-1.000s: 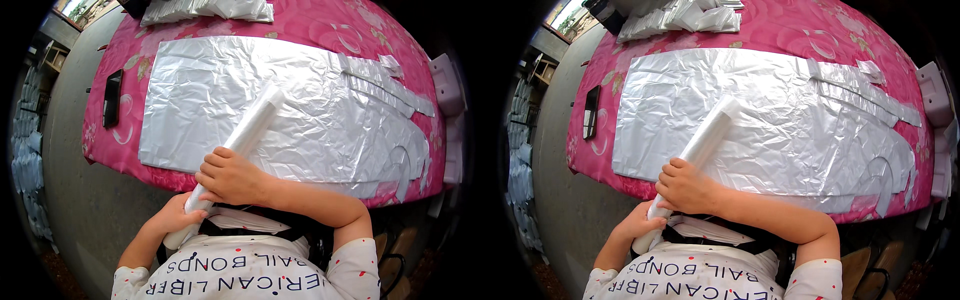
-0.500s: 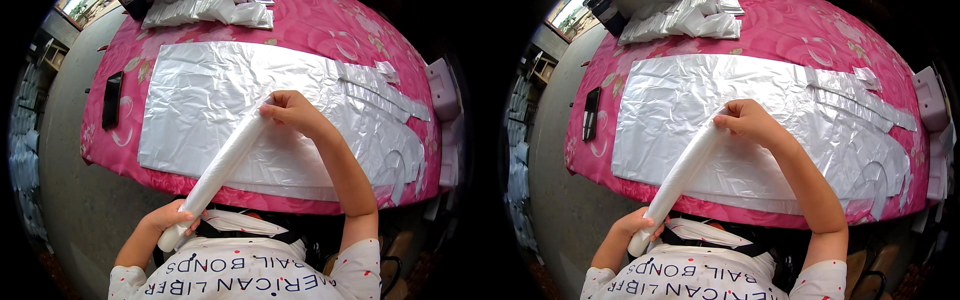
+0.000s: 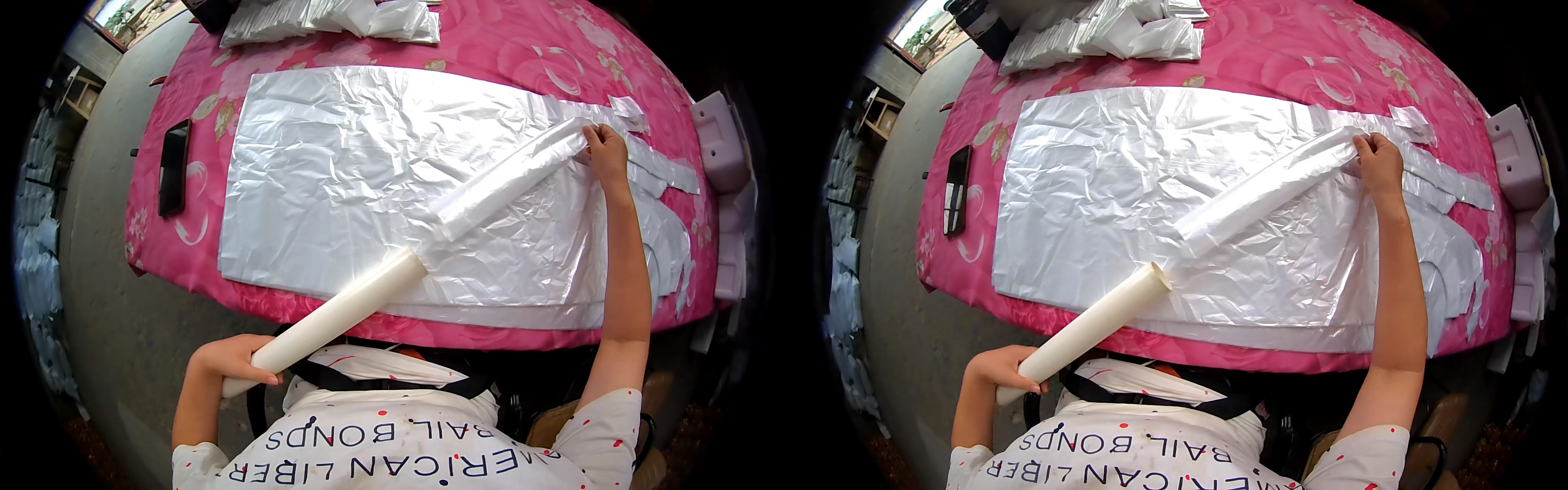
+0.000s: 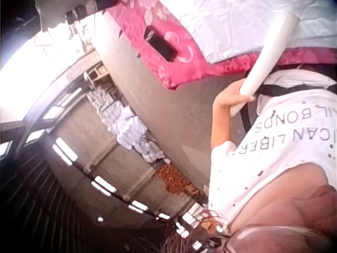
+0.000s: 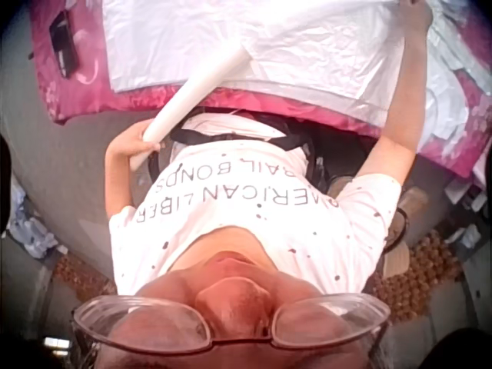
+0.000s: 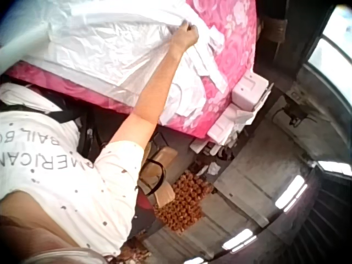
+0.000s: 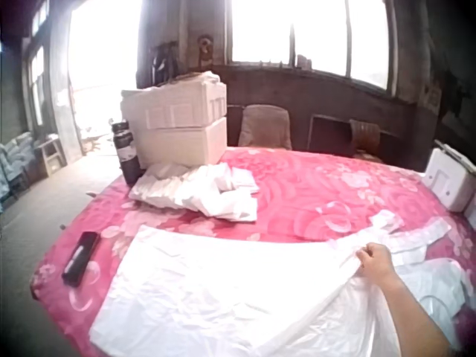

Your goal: The person wraps small white rectangular items in clear plastic film on a pink tablecloth. They unroll the film, place an item inside, fold the film around it, and set the wrapped item aside. The process is repeated for multiple items.

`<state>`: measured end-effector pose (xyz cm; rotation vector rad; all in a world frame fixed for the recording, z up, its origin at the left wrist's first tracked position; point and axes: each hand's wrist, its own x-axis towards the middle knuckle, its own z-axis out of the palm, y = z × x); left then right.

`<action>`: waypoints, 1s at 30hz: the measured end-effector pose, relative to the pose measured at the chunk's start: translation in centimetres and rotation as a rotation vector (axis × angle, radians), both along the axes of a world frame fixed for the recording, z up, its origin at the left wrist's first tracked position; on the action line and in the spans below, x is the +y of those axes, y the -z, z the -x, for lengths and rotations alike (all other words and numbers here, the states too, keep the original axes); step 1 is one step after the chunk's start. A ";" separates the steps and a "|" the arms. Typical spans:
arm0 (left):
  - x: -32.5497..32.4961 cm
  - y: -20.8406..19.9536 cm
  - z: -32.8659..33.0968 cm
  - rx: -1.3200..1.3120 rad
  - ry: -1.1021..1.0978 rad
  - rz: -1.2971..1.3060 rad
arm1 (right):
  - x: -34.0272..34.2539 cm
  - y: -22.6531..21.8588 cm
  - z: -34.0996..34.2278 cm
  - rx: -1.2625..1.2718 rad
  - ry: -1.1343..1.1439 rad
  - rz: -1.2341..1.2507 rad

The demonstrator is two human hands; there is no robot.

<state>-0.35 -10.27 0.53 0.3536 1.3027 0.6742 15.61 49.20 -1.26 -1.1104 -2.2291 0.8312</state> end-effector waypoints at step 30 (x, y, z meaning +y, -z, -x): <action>17.5 2.1 -4.2 1.352 0.646 -0.990 | -16.3 -5.2 6.6 -0.031 -0.568 -0.124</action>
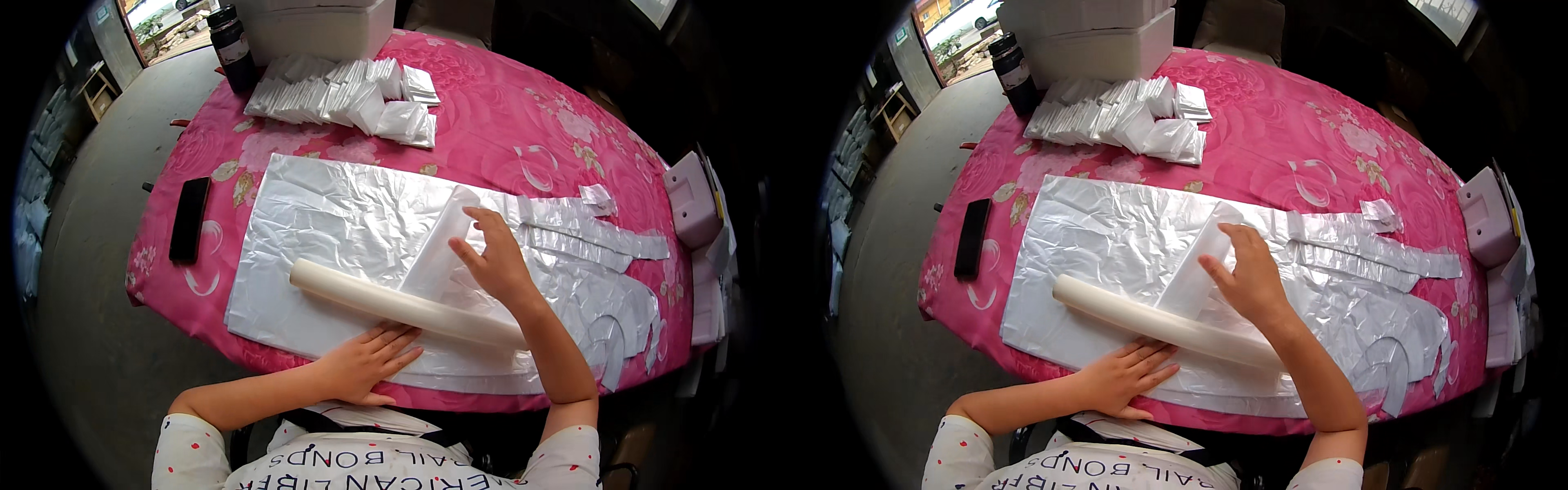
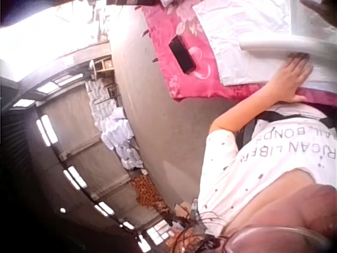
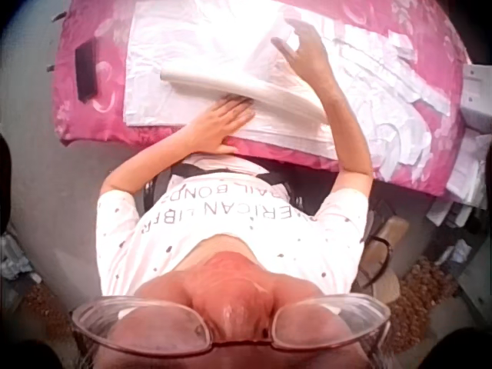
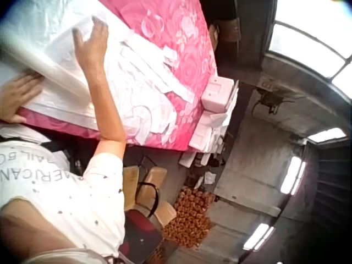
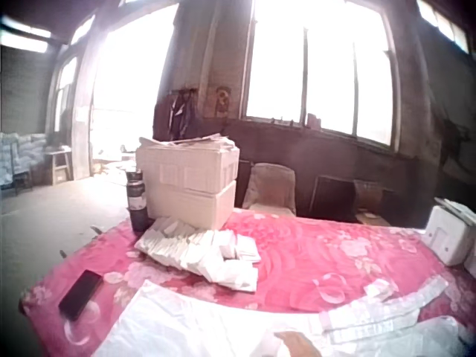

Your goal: The person wraps small white rectangular items in clear plastic film on a pink tablecloth. They unroll the film, place an item inside, fold the film around it, and set the wrapped item aside. The process is repeated for multiple items.

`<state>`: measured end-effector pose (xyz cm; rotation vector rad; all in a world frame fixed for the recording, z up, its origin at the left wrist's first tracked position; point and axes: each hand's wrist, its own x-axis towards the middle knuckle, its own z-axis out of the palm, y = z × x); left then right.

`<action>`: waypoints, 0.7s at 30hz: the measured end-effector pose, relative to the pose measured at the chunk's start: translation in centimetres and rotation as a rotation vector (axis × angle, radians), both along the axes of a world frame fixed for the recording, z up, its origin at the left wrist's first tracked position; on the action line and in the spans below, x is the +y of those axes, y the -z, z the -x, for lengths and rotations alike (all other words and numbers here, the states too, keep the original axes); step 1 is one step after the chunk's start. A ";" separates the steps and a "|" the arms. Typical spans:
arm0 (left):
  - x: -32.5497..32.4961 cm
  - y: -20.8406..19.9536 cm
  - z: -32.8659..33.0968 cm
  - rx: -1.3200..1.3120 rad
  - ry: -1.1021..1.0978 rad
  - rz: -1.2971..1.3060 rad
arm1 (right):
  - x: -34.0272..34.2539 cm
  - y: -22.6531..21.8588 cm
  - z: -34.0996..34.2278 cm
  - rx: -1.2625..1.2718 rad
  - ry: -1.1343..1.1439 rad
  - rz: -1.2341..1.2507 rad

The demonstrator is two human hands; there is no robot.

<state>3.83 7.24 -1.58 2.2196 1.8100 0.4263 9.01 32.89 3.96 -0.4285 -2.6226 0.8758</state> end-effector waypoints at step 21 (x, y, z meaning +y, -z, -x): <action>-1.0 0.5 -3.1 0.077 -0.084 0.032 | -2.1 0.4 -12.0 -0.139 -0.062 -0.069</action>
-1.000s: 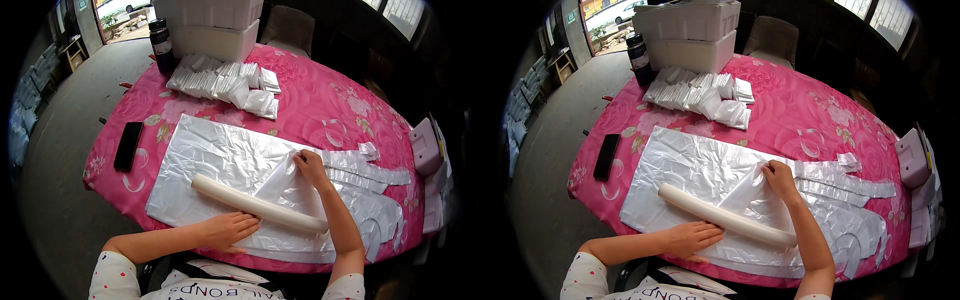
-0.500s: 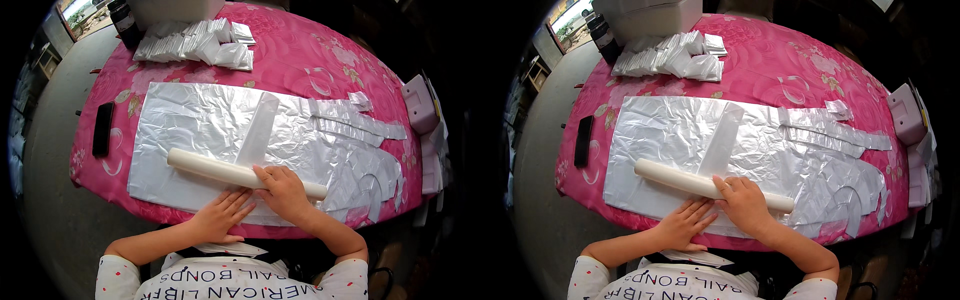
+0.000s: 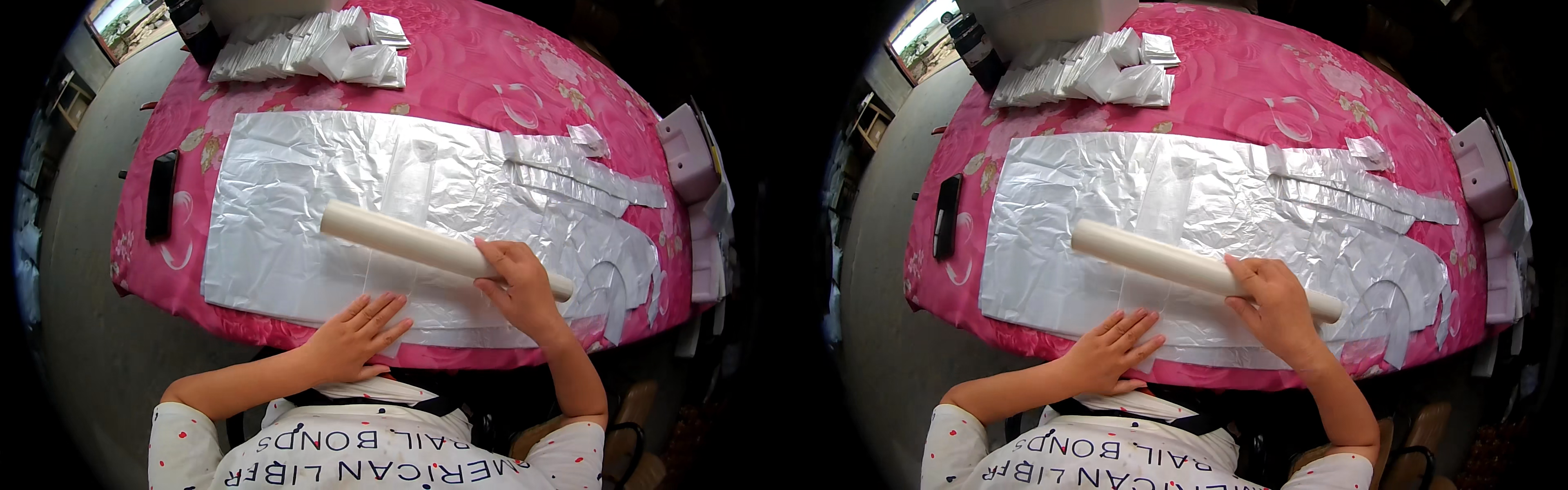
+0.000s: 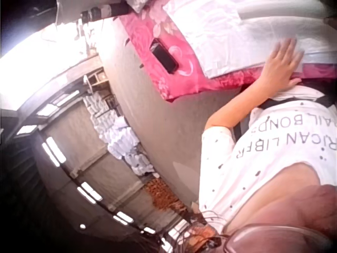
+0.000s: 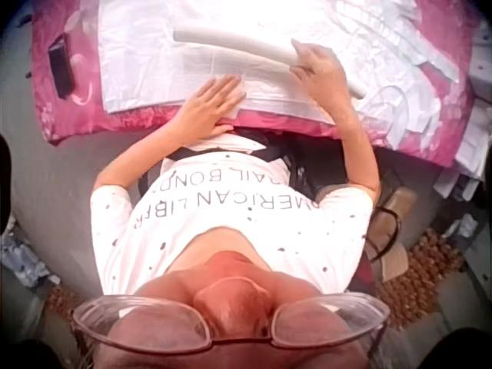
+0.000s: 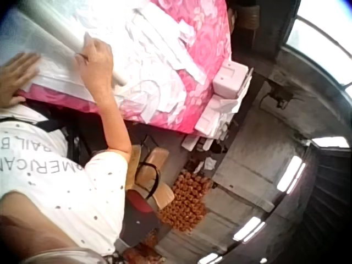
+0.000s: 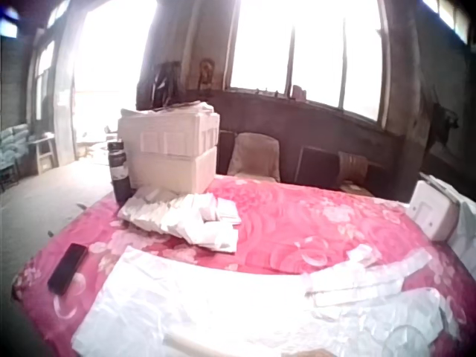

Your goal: The person wraps small white rectangular items in clear plastic film on a pink tablecloth. They unroll the film, place an item inside, fold the film around it, and set the wrapped item aside. The process is repeated for multiple items.

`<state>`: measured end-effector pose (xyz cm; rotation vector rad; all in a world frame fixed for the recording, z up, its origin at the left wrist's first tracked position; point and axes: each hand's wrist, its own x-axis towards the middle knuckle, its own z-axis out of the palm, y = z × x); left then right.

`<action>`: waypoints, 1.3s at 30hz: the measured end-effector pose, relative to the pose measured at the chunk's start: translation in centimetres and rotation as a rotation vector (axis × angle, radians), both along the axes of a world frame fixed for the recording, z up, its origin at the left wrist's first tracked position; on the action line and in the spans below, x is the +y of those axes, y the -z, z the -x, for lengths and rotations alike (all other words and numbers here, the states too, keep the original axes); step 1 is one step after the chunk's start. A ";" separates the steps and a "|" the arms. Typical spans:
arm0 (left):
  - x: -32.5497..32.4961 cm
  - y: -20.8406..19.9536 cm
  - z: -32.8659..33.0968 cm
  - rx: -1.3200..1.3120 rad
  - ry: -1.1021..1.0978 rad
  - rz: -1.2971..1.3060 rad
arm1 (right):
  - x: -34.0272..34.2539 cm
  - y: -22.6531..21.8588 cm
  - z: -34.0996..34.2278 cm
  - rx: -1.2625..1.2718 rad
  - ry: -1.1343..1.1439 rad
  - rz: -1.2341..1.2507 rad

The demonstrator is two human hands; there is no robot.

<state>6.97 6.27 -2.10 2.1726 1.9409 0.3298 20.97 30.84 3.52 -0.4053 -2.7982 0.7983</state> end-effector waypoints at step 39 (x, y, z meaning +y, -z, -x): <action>3.4 -1.2 4.3 -0.402 -0.325 -0.289 | -4.1 4.2 5.6 0.155 -0.077 0.193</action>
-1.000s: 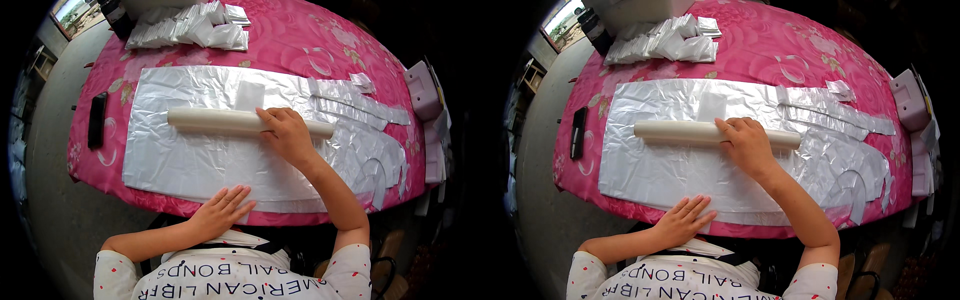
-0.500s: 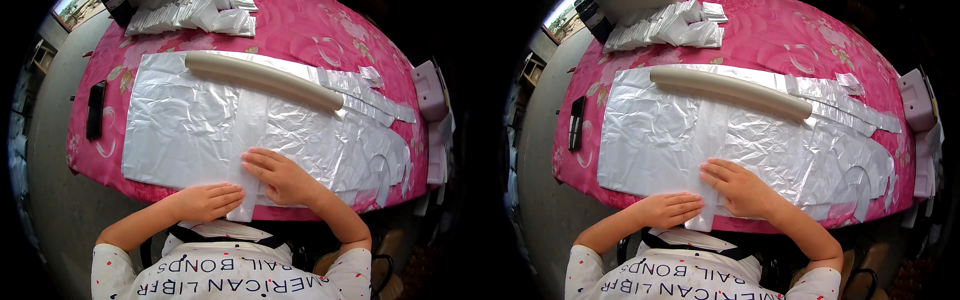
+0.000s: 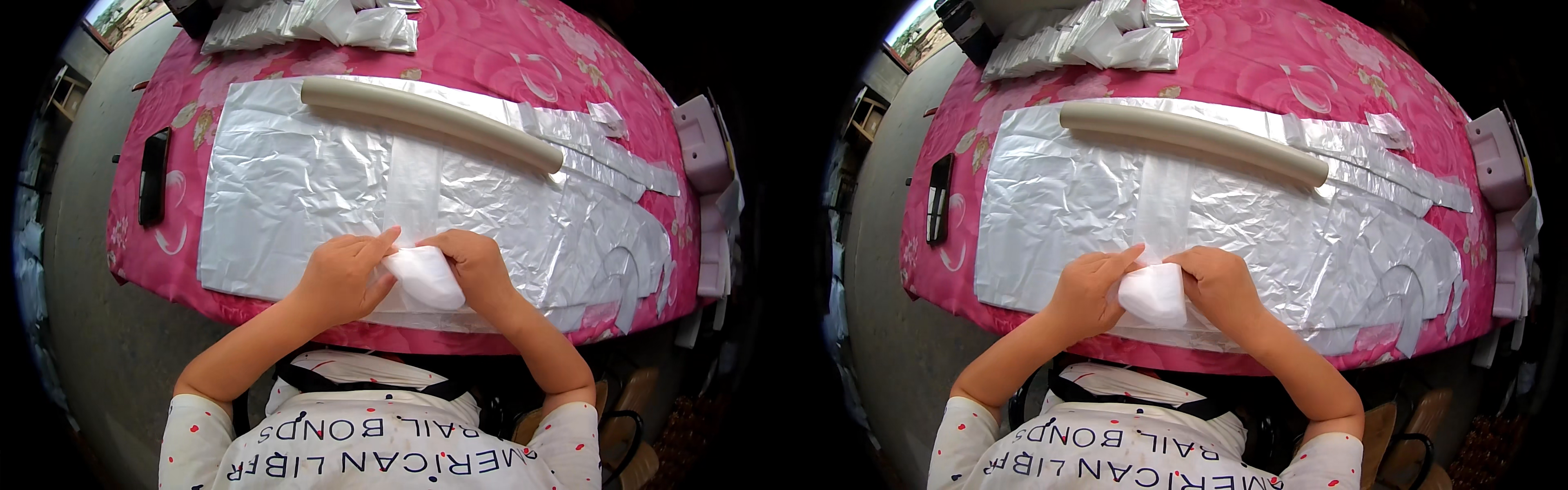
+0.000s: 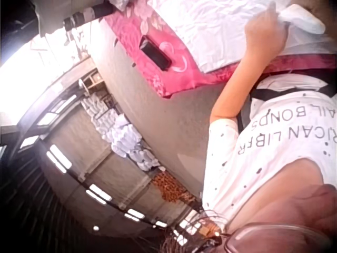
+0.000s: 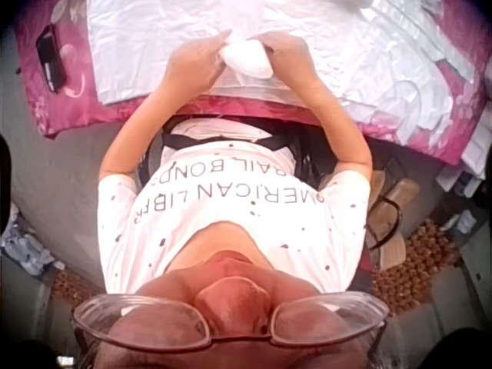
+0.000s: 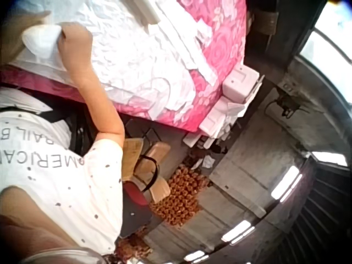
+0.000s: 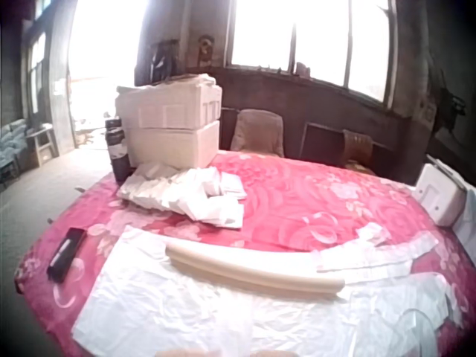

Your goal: The person wraps small white rectangular items in clear plastic film on a pink tablecloth. They unroll the film, place an item inside, fold the film around it, and set the wrapped item aside. The process is repeated for multiple items.

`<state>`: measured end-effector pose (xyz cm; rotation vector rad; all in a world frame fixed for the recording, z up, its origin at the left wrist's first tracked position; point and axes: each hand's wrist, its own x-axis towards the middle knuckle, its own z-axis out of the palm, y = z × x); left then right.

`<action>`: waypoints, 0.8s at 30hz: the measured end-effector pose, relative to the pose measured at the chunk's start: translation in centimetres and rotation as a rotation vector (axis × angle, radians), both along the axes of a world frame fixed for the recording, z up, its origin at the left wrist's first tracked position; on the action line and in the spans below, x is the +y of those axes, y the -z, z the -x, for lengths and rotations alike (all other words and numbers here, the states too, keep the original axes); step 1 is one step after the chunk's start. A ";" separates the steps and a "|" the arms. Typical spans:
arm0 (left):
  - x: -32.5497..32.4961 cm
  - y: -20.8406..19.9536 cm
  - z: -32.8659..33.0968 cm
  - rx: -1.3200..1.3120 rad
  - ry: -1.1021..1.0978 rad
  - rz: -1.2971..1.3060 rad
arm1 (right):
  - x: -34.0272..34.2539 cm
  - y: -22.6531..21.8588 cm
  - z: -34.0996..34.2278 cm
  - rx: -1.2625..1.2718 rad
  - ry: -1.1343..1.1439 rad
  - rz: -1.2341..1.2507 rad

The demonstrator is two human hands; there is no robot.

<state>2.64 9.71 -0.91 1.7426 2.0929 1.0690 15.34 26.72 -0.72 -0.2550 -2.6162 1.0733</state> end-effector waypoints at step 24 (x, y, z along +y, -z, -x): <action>3.5 1.0 -0.5 0.425 -0.100 0.126 | 1.6 0.0 1.3 0.107 -0.118 -0.505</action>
